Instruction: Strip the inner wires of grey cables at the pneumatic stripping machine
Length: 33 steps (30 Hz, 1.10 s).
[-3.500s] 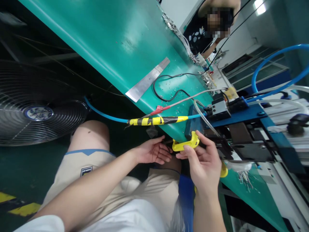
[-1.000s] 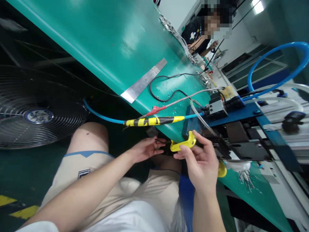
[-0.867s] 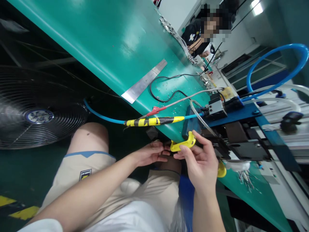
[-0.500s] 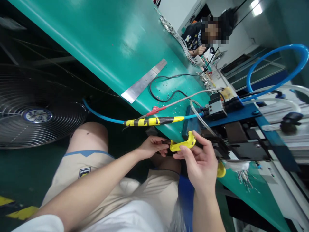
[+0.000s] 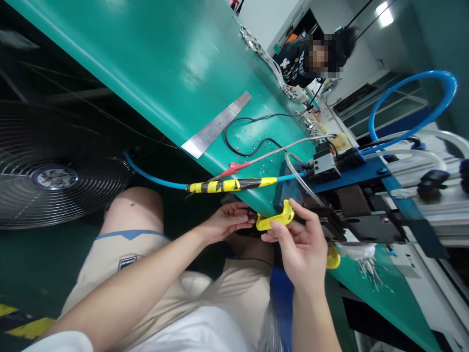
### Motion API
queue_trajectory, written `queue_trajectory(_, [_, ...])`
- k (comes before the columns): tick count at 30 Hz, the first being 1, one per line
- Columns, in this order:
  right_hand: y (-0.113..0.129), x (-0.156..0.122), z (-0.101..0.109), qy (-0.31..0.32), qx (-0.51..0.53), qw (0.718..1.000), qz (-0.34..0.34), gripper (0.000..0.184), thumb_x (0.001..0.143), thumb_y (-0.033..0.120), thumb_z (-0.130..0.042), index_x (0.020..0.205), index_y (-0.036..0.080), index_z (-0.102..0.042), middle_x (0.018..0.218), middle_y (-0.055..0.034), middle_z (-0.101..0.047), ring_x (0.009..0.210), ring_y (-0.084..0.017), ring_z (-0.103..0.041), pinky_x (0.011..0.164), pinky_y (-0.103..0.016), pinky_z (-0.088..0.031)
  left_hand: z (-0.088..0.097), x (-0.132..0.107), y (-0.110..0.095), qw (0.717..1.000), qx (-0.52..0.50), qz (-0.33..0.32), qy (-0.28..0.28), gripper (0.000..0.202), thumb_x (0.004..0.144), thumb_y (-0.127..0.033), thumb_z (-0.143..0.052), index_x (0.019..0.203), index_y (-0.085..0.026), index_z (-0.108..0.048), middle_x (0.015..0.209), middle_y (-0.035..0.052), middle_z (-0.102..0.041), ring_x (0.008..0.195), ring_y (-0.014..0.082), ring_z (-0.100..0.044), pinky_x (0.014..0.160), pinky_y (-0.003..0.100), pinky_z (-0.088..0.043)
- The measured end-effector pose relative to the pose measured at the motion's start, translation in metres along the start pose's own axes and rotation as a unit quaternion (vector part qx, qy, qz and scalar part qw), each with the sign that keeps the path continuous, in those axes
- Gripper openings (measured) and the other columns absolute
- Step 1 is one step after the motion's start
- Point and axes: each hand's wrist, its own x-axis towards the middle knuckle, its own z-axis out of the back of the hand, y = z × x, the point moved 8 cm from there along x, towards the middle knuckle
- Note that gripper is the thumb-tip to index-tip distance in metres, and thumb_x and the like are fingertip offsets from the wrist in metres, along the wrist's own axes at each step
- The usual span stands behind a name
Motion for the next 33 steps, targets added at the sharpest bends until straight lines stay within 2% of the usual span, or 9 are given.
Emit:
queue_trajectory(3, [-0.002,0.000,0.000,-0.003,0.005,1.000,-0.005,0.044,0.085,0.030,-0.074,0.124,0.022,-0.055,0.071,0.0016,-0.075,0.056,-0.019,-0.073,0.056,-0.030,-0.065,0.001,-0.001,-0.011,0.997,0.042,-0.056,-0.039,0.046,0.058,-0.022,-0.091,0.096,-0.015,-0.065,0.077,0.0031,-0.075,0.071,0.0178,-0.071,0.074,0.030,-0.056])
queue_trajectory(7, [-0.003,0.000,0.000,-0.005,0.013,1.000,-0.008,0.044,0.084,0.031,-0.074,0.123,0.022,-0.056,0.071,0.0017,-0.075,0.055,-0.018,-0.073,0.055,-0.028,-0.064,0.004,-0.007,-0.019,0.981,0.110,-0.124,-0.102,0.048,0.055,-0.026,-0.091,0.091,-0.020,-0.060,0.069,-0.0020,-0.071,0.071,0.0172,-0.069,0.071,0.028,-0.053])
queue_trajectory(12, [-0.004,0.000,-0.002,0.003,0.026,1.000,-0.016,0.044,0.085,0.032,-0.073,0.124,0.023,-0.056,0.073,0.0016,-0.075,0.056,-0.017,-0.073,0.056,-0.028,-0.064,0.009,-0.027,-0.024,0.927,0.230,-0.207,-0.210,0.033,0.064,-0.024,-0.085,0.076,-0.023,-0.054,0.079,-0.0014,-0.066,0.078,0.0165,-0.064,0.077,0.028,-0.050])
queue_trajectory(14, [-0.004,0.001,-0.003,0.006,0.027,0.999,-0.018,0.045,0.084,0.032,-0.074,0.124,0.023,-0.056,0.073,0.0018,-0.075,0.056,-0.018,-0.073,0.056,-0.028,-0.063,0.011,-0.033,-0.026,0.905,0.279,-0.223,-0.230,0.030,0.068,-0.026,-0.083,0.073,-0.023,-0.053,0.081,0.0001,-0.065,0.082,0.0183,-0.063,0.079,0.028,-0.049])
queue_trajectory(17, [-0.007,0.002,-0.004,0.015,0.038,0.999,-0.023,0.046,0.084,0.033,-0.073,0.125,0.023,-0.055,0.072,0.0021,-0.074,0.056,-0.018,-0.072,0.055,-0.027,-0.062,0.012,-0.032,-0.031,0.888,0.349,-0.217,-0.205,0.030,0.069,-0.029,-0.081,0.073,-0.024,-0.053,0.079,0.0002,-0.063,0.080,0.0193,-0.063,0.078,0.029,-0.049])
queue_trajectory(21, [-0.011,0.005,-0.007,0.049,0.043,0.997,-0.028,0.048,0.084,0.036,-0.073,0.126,0.023,-0.053,0.070,0.0027,-0.072,0.057,-0.019,-0.073,0.055,-0.027,-0.061,0.002,-0.019,-0.044,0.875,0.447,-0.153,-0.103,0.019,0.073,-0.032,-0.078,0.083,-0.024,-0.065,0.083,0.0018,-0.071,0.079,0.0219,-0.067,0.074,0.030,-0.051])
queue_trajectory(25, [-0.010,0.007,-0.009,0.060,0.040,0.997,-0.019,0.047,0.084,0.036,-0.072,0.126,0.024,-0.053,0.071,0.0031,-0.072,0.059,-0.018,-0.073,0.057,-0.026,-0.059,-0.011,-0.012,-0.058,0.842,0.532,-0.091,-0.025,0.013,0.079,-0.034,-0.072,0.088,-0.025,-0.076,0.095,0.0053,-0.076,0.092,0.0276,-0.069,0.079,0.032,-0.051])
queue_trajectory(29, [-0.006,0.010,-0.009,0.064,0.031,0.997,-0.007,0.046,0.084,0.036,-0.073,0.125,0.024,-0.055,0.069,0.0040,-0.071,0.059,-0.018,-0.073,0.055,-0.024,-0.056,-0.009,-0.010,-0.056,0.816,0.573,-0.071,-0.033,0.004,0.077,-0.027,-0.071,0.079,-0.026,-0.075,0.091,0.0057,-0.076,0.095,0.0295,-0.068,0.087,0.033,-0.049])
queue_trajectory(33, [0.000,0.012,-0.008,0.069,-0.007,0.997,0.029,0.047,0.086,0.038,-0.071,0.128,0.025,-0.054,0.069,0.0032,-0.070,0.064,-0.020,-0.073,0.059,-0.025,-0.055,0.006,-0.014,-0.034,0.815,0.569,-0.052,-0.094,0.025,0.077,-0.021,-0.068,0.101,-0.026,-0.068,0.099,0.0089,-0.073,0.108,0.0344,-0.063,0.088,0.036,-0.047])
